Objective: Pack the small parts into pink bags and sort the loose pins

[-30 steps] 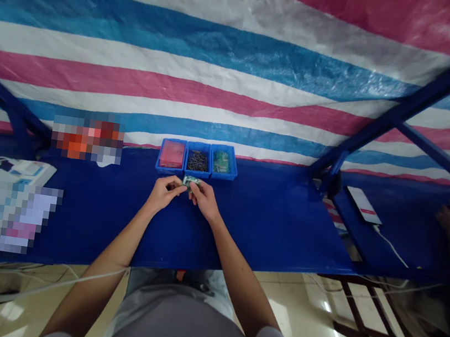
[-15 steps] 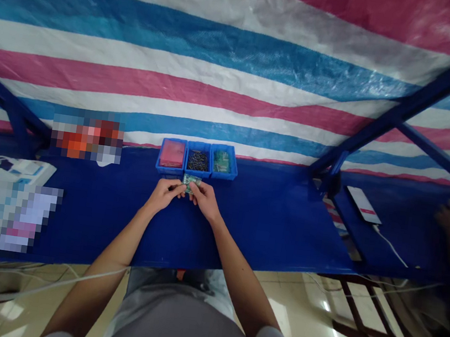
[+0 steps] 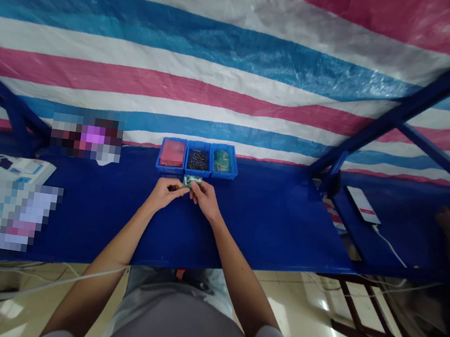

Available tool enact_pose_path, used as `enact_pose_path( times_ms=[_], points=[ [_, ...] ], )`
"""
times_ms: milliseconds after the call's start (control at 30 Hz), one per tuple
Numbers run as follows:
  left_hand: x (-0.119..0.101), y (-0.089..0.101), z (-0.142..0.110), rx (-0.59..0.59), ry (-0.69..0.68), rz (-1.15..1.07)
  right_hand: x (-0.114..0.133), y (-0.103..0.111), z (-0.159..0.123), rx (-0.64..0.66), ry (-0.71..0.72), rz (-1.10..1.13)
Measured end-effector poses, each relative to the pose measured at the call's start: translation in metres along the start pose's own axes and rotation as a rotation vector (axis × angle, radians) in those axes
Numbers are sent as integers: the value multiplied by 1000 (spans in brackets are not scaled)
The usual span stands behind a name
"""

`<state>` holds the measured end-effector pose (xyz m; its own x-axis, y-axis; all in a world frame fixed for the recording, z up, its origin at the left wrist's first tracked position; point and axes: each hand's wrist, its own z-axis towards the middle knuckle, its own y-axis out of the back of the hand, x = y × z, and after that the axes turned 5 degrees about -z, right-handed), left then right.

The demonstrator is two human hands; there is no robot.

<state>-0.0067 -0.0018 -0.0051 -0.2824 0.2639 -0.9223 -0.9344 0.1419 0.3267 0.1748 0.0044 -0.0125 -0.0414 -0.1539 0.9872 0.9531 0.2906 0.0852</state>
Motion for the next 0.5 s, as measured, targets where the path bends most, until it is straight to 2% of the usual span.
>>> enact_pose_path(
  times_ms=[200,500],
  points=[
    [2,-1,1,68,-11,-38,-2,1,0,12,10,12],
    [-3,-1,-1,66,21,-74,-4,2,1,-19,9,-11]
  ],
)
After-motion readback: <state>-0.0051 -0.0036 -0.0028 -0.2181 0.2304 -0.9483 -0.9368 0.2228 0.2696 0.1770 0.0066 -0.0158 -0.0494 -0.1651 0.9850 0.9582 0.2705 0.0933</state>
